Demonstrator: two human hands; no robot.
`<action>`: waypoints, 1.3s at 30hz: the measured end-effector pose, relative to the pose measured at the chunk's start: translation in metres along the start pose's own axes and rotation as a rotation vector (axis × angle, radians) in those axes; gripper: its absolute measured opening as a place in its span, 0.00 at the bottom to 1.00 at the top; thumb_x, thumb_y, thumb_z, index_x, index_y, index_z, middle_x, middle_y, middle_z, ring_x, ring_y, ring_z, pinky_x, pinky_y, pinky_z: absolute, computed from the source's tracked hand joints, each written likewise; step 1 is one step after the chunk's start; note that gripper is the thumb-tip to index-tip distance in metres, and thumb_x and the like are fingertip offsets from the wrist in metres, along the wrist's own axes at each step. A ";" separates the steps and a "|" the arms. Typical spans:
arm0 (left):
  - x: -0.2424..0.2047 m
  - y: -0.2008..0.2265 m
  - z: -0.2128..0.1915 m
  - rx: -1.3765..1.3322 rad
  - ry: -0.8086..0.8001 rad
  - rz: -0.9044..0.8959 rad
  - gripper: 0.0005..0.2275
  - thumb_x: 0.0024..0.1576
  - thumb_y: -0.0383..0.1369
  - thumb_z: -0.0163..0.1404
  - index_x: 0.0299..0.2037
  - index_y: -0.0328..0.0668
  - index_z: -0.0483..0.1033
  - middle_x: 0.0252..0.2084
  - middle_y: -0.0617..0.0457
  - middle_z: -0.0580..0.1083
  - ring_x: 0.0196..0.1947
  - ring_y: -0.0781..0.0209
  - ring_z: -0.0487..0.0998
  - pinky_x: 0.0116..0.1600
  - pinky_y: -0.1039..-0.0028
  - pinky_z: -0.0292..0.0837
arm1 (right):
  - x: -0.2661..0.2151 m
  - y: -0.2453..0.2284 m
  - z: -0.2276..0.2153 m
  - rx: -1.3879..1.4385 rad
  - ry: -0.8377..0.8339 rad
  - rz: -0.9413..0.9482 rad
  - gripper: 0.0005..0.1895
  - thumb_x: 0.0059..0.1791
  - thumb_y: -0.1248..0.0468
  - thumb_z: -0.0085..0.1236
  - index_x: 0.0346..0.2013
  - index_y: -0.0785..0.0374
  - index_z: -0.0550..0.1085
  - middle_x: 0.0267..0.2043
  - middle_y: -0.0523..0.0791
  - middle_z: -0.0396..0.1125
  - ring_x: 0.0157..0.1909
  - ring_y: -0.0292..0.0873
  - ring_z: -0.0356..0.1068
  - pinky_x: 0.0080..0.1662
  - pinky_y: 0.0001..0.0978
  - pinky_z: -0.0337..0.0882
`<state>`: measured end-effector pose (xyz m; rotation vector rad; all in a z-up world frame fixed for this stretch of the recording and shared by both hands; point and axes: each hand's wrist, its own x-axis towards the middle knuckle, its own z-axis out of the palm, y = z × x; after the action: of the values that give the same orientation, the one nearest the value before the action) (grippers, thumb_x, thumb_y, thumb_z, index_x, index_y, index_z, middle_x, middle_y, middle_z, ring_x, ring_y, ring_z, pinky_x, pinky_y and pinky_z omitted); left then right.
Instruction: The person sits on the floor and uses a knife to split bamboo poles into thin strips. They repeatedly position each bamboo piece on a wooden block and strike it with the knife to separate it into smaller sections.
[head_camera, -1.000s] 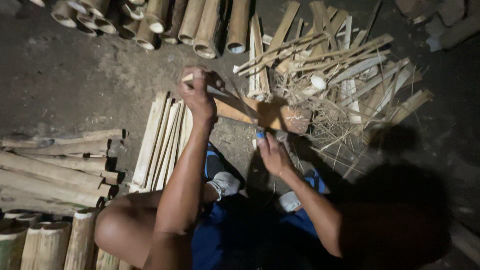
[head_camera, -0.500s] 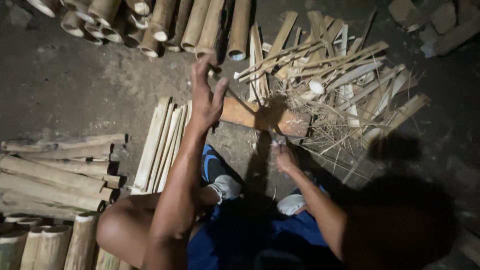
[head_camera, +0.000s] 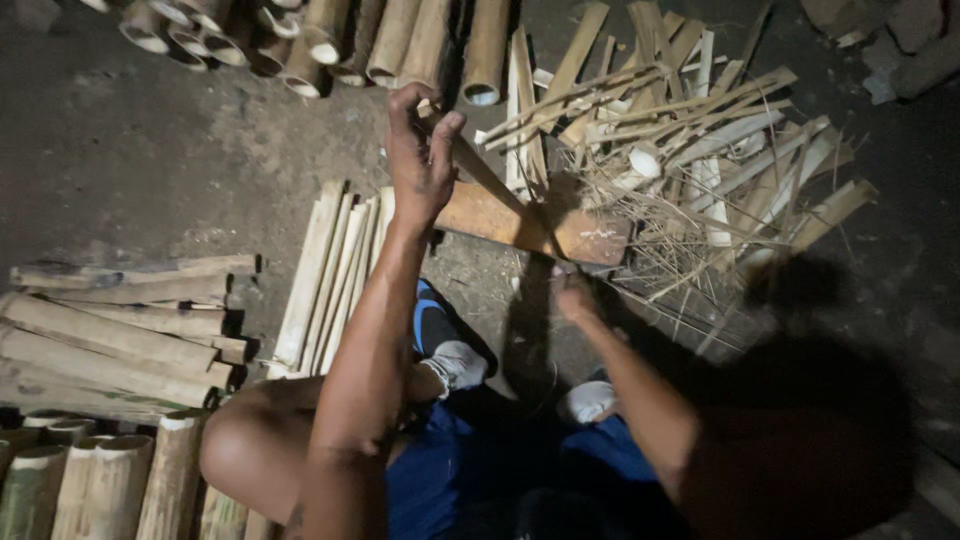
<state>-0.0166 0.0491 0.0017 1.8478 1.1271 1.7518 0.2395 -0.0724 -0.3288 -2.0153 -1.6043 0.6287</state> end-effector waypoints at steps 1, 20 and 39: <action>0.002 -0.002 0.001 0.059 0.031 0.023 0.15 0.65 0.28 0.56 0.57 0.41 0.65 0.49 0.47 0.69 0.45 0.55 0.73 0.51 0.67 0.72 | 0.009 0.006 -0.001 0.013 -0.062 0.001 0.34 0.59 0.41 0.33 0.59 0.71 0.66 0.56 0.67 0.64 0.56 0.72 0.63 0.55 0.60 0.62; -0.052 -0.085 0.024 0.314 0.429 -0.226 0.38 0.65 0.33 0.60 0.71 0.18 0.44 0.67 0.22 0.54 0.67 0.30 0.57 0.68 0.50 0.51 | 0.002 0.022 -0.004 0.112 -0.250 0.347 0.33 0.57 0.39 0.38 0.40 0.69 0.72 0.30 0.52 0.66 0.29 0.54 0.67 0.34 0.47 0.67; -0.167 -0.118 -0.109 0.218 0.554 -0.816 0.26 0.51 0.32 0.63 0.57 0.34 0.67 0.49 0.40 0.78 0.49 0.47 0.80 0.56 0.61 0.74 | -0.035 -0.136 -0.004 0.572 -0.651 0.211 0.22 0.57 0.42 0.39 0.34 0.57 0.66 0.19 0.40 0.58 0.16 0.36 0.58 0.21 0.34 0.62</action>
<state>-0.1412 -0.0296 -0.1769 0.7455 1.9753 1.6683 0.1322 -0.0808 -0.2383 -1.6241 -1.2959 1.7380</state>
